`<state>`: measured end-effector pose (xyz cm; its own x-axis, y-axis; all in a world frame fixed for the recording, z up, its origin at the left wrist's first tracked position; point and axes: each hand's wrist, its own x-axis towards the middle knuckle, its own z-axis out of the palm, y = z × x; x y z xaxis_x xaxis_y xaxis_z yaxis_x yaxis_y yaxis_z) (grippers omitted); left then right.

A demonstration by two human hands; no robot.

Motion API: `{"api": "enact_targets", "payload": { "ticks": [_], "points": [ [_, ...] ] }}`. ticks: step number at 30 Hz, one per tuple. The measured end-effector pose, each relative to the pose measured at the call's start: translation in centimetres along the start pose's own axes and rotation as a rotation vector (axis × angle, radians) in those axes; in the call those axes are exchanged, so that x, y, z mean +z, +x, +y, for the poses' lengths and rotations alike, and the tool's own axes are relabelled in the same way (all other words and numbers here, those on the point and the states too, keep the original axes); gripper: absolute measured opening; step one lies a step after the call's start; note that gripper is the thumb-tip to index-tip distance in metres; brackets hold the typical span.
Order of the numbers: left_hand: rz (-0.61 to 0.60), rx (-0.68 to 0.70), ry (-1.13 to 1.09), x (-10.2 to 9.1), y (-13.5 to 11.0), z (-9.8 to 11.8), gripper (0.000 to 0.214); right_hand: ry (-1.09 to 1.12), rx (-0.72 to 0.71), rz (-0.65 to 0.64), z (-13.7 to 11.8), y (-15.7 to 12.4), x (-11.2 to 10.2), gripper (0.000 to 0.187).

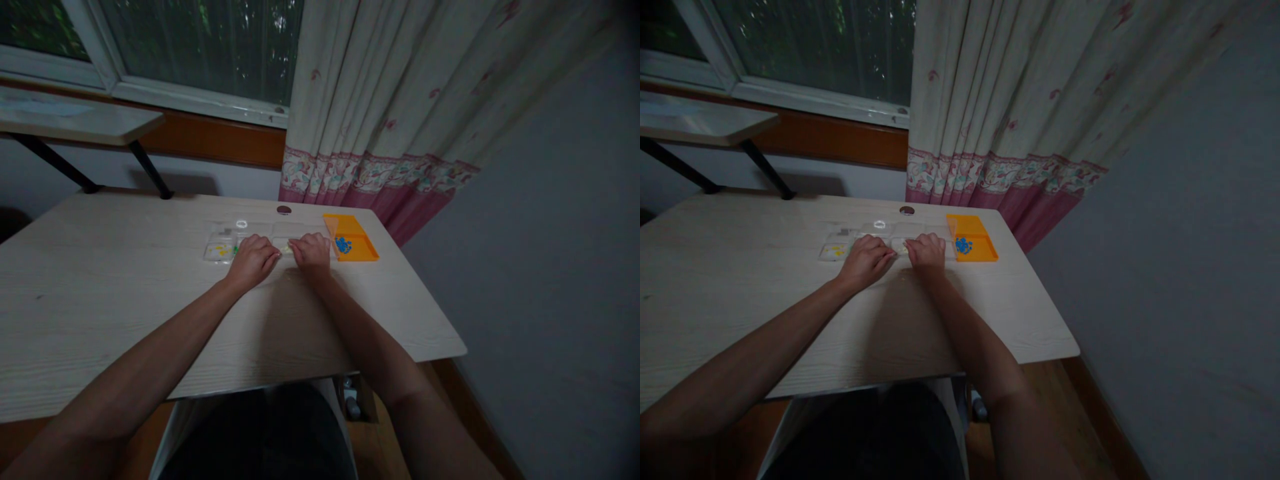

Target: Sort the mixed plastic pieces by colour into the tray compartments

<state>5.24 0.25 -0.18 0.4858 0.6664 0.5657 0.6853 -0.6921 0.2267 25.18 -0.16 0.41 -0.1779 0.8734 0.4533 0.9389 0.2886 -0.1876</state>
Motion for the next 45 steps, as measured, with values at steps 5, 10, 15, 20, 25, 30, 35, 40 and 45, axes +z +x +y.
{"api": "enact_targets", "payload": {
  "ticks": [5, 10, 15, 20, 25, 30, 35, 40, 45],
  "points": [
    [-0.106, 0.111, -0.044, -0.4, -0.3, -0.2, 0.029, 0.017, 0.029, 0.069, 0.6, -0.2, -0.2, 0.031],
    [-0.175, 0.171, -0.109, -0.3, -0.3, 0.2, 0.021, 0.033, 0.039, 0.047, 0.7, -0.3, -0.1, 0.03],
    [-0.205, 0.199, -0.104, 0.1, -0.2, 0.8, 0.019, 0.051, 0.026, 0.046, 0.6, -0.3, 0.1, 0.028],
    [-0.234, 0.212, -0.094, 0.6, 0.2, 1.2, 0.015, 0.059, 0.032, 0.058, 0.3, -0.2, 0.1, 0.027],
    [-0.233, 0.197, -0.026, 0.6, 0.4, 1.1, 0.01, 0.12, 0.019, -0.02, 0.8, 0.4, -2.4, 0.024],
    [-0.218, 0.184, 0.03, 0.4, 0.2, 0.3, 0.012, 0.275, -0.245, -0.422, 1.1, 0.3, -4.7, 0.01],
    [-0.147, 0.13, 0.01, 0.2, 0.1, 0.0, 0.02, 0.195, -0.344, -0.463, 0.9, -0.5, -3.3, 0.007],
    [0.03, -0.046, 0.04, 0.2, 0.6, -0.1, 0.025, 0.119, -0.386, -0.448, 1.0, -0.4, -2.1, 0.007],
    [0.094, -0.127, 0.068, 1.0, 1.1, -0.4, 0.024, 0.12, -0.417, -0.487, 0.5, -0.2, -2.4, 0.009]
  ]
}}
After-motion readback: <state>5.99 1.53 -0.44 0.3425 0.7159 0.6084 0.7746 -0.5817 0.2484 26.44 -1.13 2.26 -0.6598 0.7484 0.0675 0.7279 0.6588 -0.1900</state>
